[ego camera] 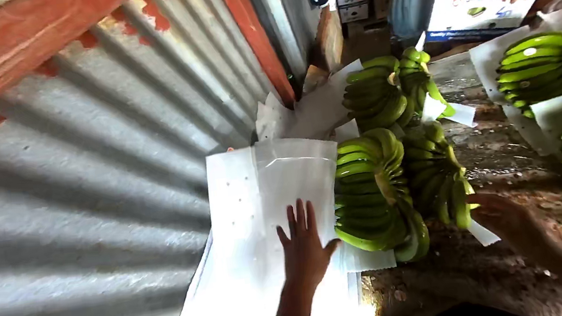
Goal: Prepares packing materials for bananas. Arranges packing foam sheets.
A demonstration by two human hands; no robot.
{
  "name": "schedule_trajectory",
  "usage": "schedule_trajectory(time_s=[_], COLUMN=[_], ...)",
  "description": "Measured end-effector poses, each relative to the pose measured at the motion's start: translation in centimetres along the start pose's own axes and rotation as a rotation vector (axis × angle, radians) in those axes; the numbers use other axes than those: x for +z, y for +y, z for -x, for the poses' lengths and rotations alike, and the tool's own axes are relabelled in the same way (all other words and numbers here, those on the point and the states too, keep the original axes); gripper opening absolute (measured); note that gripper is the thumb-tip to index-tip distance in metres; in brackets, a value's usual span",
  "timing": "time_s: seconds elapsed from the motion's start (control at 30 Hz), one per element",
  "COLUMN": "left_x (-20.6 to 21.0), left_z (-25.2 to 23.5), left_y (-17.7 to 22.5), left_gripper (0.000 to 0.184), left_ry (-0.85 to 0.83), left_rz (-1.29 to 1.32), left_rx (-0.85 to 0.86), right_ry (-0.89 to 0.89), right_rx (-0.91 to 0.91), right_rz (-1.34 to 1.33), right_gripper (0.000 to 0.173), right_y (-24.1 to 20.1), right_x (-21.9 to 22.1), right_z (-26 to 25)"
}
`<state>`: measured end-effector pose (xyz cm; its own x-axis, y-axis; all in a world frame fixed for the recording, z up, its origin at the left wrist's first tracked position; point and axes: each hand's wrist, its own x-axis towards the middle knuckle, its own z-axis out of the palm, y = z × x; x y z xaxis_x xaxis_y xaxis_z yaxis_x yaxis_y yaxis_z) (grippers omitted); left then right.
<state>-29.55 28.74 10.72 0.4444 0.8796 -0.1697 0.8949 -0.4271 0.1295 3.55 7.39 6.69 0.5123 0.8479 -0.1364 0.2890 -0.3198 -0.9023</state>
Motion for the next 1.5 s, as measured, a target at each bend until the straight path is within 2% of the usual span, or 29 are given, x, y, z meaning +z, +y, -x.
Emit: schedule_trajectory(time_s=[0.03,0.07,0.13,0.17,0.23,0.3,0.37,0.43,0.5,0.6,0.67,0.73,0.8,0.87,0.9,0.97,1.03,1.1,1.17,1.2,1.27,1.33,1.4,1.5], left_x=[1.2,2.4,2.8,2.1,0.2,-1.6,-3.2,-4.8,-7.3,-11.4,-12.9,-13.3,-13.0,-12.8,-12.8,-13.0,-13.7,-14.4,-15.0,-15.4,-16.6,-18.0,-19.4,-22.4], left_z=[-0.3,-0.7,-1.6,-1.8,-1.8,-1.7,-1.5,-0.9,0.2,3.3,4.5,4.8,4.9,5.2,5.4,5.3,4.9,4.7,4.2,3.8,2.6,1.3,0.4,-0.3], left_y=[0.5,-0.1,-2.8,-4.3,-7.0,-8.0,-6.9,-6.4,-7.9,-12.3,-15.0,-16.3,-16.0,-14.2,-13.0,-10.6,-8.3,-6.7,-6.0,-5.7,-4.9,-3.9,-3.0,-1.1], left_gripper=[0.109,0.111,0.111,0.106,0.079,0.051,0.039,0.033,0.034,0.03,0.031,0.034,0.041,0.036,0.031,0.026,0.021,0.019,0.02,0.023,0.027,0.034,0.047,0.094], left_ry=[-0.061,-0.034,0.045,0.026,-0.08,-0.181,-0.262,-0.257,-0.158,0.173,0.38,0.473,0.46,0.403,0.372,0.334,0.346,0.382,0.446,0.499,0.613,0.646,0.543,0.351], left_rz=[-0.008,0.026,0.163,0.233,0.331,0.235,-0.002,-0.112,-0.033,0.264,0.51,0.78,0.911,0.83,0.757,0.651,0.598,0.609,0.717,0.787,0.925,0.991,0.94,0.762], left_rx=[-0.029,-0.045,-0.068,-0.066,-0.053,-0.067,-0.107,-0.124,-0.127,-0.036,0.007,0.077,0.188,0.302,0.382,0.577,0.741,0.821,0.84,0.828,0.801,0.756,0.655,0.661], right_ry=[-0.028,-0.051,-0.078,-0.086,-0.106,-0.202,-0.384,-0.581,-0.747,-0.871,-0.873,-0.757,-0.469,-0.174,-0.139,-0.255,-0.444,-0.521,-0.53,-0.56,-0.573,-0.502,-0.318,-0.031], right_rx=[-0.001,-0.023,-0.067,-0.07,-0.076,-0.073,-0.132,-0.305,-0.485,-0.675,-0.615,-0.482,-0.41,-0.44,-0.498,-0.677,-0.677,-0.611,-0.575,-0.566,-0.58,-0.604,-0.633,-0.715], right_rz=[0.017,0.038,0.054,0.053,0.07,0.12,0.204,0.289,0.34,0.431,0.445,0.301,0.044,-0.179,-0.255,-0.323,-0.225,-0.097,-0.122,-0.162,-0.203,-0.111,0.06,0.234], right_gripper=[0.035,0.035,0.035,0.035,0.034,0.033,0.034,0.035,0.038,0.05,0.056,0.06,0.071,0.088,0.1,0.117,0.107,0.08,0.051,0.043,0.042,0.036,0.028,0.032], right_y=[-0.1,0.0,0.0,0.1,-0.2,-2.4,-6.1,-9.1,-11.3,-12.5,-12.8,-14.1,-16.5,-19.3,-20.5,-22.1,-23.8,-23.9,-23.0,-22.8,-23.1,-24.6,-27.3,-30.6], right_x=[0.2,0.4,0.2,0.1,-0.2,0.1,1.8,5.6,10.6,18.5,22.0,23.2,22.3,20.2,18.4,14.4,9.9,6.1,2.6,0.6,-3.0,-5.9,-8.1,-11.3], right_z=[0.1,0.1,0.0,0.0,-0.2,-0.9,-2.2,-4.0,-5.7,-8.7,-10.4,-11.1,-11.6,-13.5,-14.7,-16.7,-16.2,-15.9,-15.2,-14.9,-14.2,-13.1,-11.4,-9.1])
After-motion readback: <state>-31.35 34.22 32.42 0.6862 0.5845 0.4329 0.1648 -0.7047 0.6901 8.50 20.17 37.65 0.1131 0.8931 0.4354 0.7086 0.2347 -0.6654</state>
